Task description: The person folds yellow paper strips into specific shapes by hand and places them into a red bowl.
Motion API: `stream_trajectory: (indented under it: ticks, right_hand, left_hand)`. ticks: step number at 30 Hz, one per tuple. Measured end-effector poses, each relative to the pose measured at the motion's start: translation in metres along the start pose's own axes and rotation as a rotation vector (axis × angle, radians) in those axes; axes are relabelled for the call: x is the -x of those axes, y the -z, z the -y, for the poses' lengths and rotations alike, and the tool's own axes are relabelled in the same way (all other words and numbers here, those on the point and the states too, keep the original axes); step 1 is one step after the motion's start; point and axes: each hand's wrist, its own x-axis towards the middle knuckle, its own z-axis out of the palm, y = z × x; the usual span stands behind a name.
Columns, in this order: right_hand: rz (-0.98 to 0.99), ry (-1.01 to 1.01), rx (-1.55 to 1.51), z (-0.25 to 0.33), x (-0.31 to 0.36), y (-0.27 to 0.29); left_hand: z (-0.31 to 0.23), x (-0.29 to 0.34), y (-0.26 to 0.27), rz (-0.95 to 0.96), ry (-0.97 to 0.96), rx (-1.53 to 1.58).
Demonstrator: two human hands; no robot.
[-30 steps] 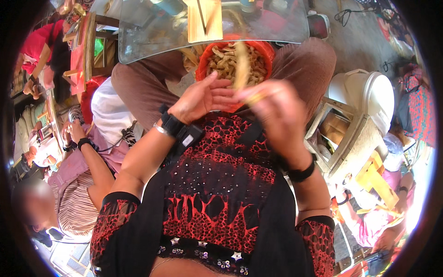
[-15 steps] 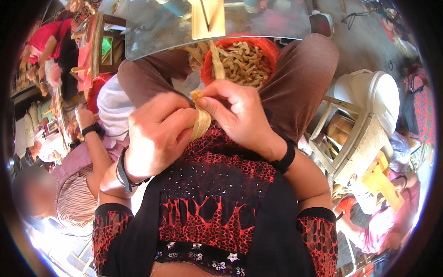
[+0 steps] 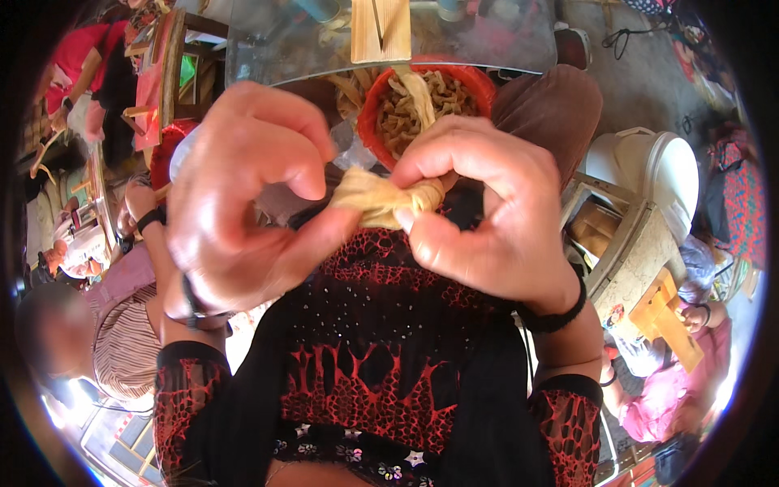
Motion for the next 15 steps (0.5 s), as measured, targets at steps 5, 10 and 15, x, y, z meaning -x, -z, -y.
stream_trajectory:
  ticks: [5,10,15]
  right_hand:
    - [-0.139,-0.280,-0.552,-0.047,0.009,-0.014]
    - [-0.168,-0.217,-0.304,-0.079,0.002,-0.015]
    - [-0.014,-0.253,-0.173,-0.056,-0.010,-0.015]
  left_hand:
    - [0.040,0.045,-0.049,-0.111,0.160,-0.126]
    - [0.044,0.034,-0.045,0.034,0.541,0.255]
    - [0.060,0.041,-0.033,-0.056,0.922,0.796]
